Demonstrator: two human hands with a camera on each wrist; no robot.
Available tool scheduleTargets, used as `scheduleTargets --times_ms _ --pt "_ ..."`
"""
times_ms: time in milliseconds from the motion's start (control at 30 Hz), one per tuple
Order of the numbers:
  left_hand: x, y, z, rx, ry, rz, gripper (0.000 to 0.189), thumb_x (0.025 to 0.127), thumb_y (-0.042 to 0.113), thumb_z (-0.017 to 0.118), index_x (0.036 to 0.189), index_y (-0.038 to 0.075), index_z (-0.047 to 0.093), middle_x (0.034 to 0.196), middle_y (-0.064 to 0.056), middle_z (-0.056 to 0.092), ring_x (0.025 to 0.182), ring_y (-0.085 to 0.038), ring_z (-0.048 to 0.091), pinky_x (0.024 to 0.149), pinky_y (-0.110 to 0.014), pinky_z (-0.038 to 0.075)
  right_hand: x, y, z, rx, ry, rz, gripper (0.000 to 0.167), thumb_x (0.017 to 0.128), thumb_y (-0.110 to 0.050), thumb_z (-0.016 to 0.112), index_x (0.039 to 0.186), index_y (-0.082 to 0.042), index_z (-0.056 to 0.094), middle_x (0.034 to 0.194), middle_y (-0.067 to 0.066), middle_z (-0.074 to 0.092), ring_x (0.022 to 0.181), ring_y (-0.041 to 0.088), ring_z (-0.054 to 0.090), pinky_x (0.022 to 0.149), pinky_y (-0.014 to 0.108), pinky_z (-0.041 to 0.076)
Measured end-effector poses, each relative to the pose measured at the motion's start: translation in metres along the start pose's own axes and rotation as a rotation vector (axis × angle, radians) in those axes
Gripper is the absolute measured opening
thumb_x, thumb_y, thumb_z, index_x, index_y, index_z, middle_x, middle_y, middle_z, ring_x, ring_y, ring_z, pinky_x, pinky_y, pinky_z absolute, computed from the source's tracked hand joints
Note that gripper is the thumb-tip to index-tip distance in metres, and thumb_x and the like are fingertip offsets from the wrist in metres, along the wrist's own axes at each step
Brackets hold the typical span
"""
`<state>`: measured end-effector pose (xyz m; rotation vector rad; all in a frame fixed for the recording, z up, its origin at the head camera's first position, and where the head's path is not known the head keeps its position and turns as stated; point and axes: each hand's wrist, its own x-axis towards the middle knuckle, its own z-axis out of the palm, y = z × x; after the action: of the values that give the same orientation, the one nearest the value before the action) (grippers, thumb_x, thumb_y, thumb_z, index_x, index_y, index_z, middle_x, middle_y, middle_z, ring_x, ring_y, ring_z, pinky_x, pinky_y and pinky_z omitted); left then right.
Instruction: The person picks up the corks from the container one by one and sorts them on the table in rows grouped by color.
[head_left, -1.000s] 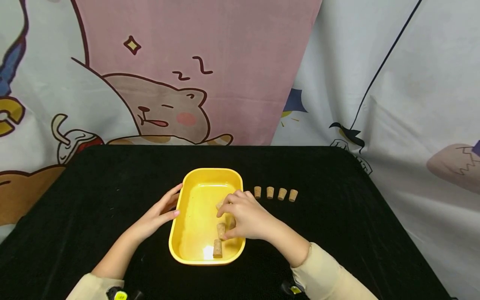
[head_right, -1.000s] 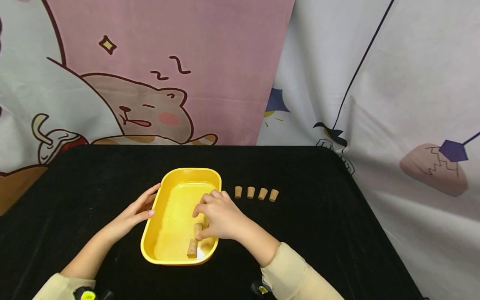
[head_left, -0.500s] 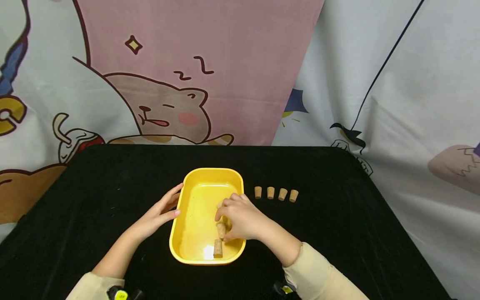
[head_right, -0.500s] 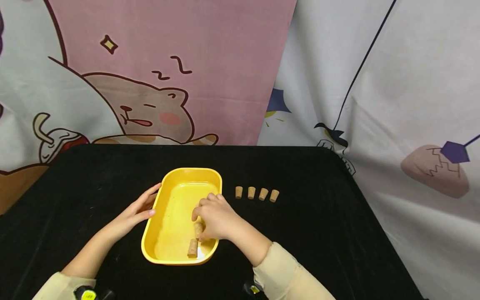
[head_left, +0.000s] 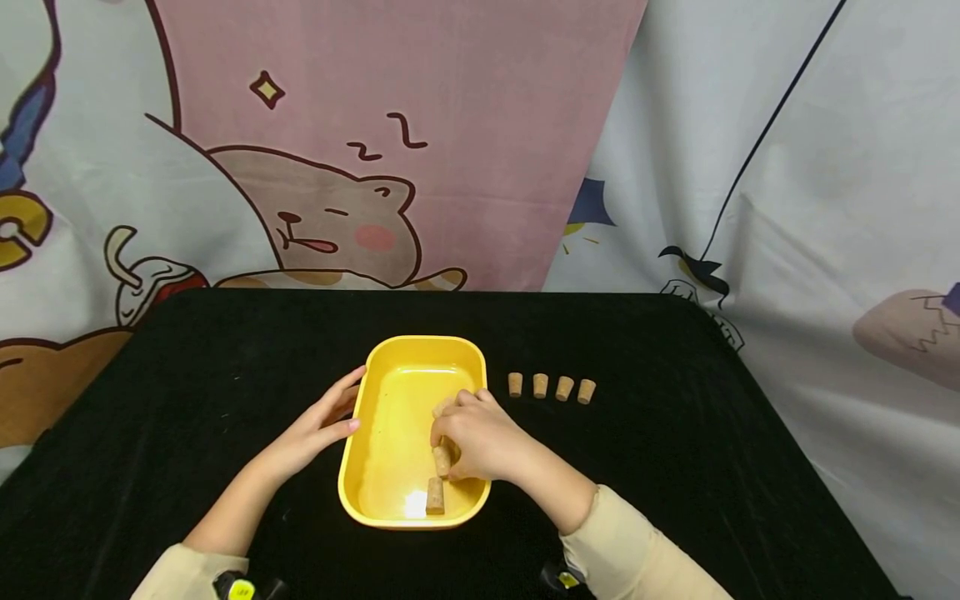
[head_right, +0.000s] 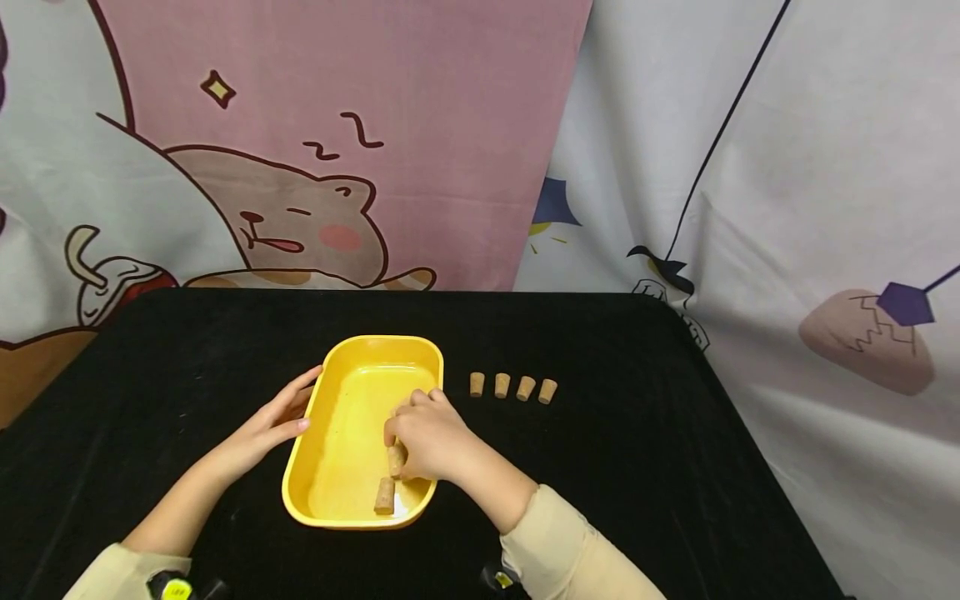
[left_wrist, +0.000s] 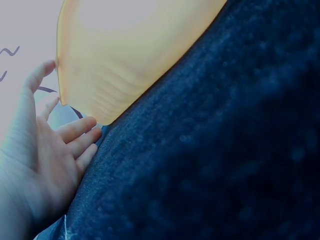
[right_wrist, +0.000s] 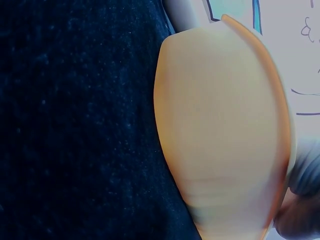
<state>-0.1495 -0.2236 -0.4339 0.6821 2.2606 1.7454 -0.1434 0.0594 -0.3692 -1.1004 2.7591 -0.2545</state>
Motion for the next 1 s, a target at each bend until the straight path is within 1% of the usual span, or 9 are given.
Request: scheduleTargets --times_ms 100,167,467,767,1000 --pt "0.0003 -0.0005 -0.0004 0.004 -0.003 0.009 0.066 0.098 0.014 0.05 0.154 0.019 0.016 0.149 -0.023 0.03 0.13 -0.046 0.036 0.096 -0.059 0.039 -0.0001 0.0003 -0.0002 0.007 0.001 -0.003 0.033 0.066 -0.034 0.087 0.094 -0.026 0.071 0.094 -0.015 0.061 0.091 0.01 0.043 0.083 0.031 0.032" --pt "0.0004 -0.0006 -0.0004 0.003 -0.008 0.016 0.066 0.098 0.013 0.05 0.154 0.018 0.015 0.149 -0.024 0.029 0.13 -0.046 0.036 0.096 -0.059 0.039 -0.0005 0.0006 0.0 0.009 0.009 -0.008 0.032 0.067 -0.034 0.086 0.094 -0.026 0.071 0.093 -0.015 0.061 0.091 0.01 0.043 0.084 0.031 0.032" --pt "-0.0003 0.0013 0.0001 0.001 -0.007 0.011 0.065 0.098 0.013 0.05 0.154 0.018 0.016 0.149 -0.024 0.029 0.13 -0.046 0.036 0.096 -0.059 0.039 -0.003 0.003 0.0017 0.033 0.075 -0.044 0.033 0.068 -0.031 0.085 0.096 -0.024 0.07 0.102 -0.012 0.063 0.096 0.01 0.046 0.087 0.032 0.033" --pt "0.0001 0.001 -0.0006 0.0 -0.012 0.013 0.065 0.098 0.013 0.049 0.154 0.017 0.015 0.149 -0.026 0.028 0.13 -0.047 0.035 0.096 -0.059 0.04 -0.0058 0.0034 0.0007 0.072 0.163 -0.088 0.033 0.068 -0.03 0.083 0.098 -0.024 0.071 0.096 -0.014 0.062 0.09 0.008 0.043 0.083 0.03 0.032" --pt "0.0004 0.001 -0.0002 0.004 -0.012 0.013 0.065 0.098 0.012 0.049 0.154 0.016 0.015 0.149 -0.027 0.028 0.13 -0.048 0.034 0.096 -0.06 0.039 -0.0094 0.003 -0.0028 0.117 0.222 -0.103 0.034 0.069 -0.03 0.082 0.1 -0.023 0.071 0.097 -0.014 0.063 0.094 0.008 0.044 0.087 0.032 0.033"
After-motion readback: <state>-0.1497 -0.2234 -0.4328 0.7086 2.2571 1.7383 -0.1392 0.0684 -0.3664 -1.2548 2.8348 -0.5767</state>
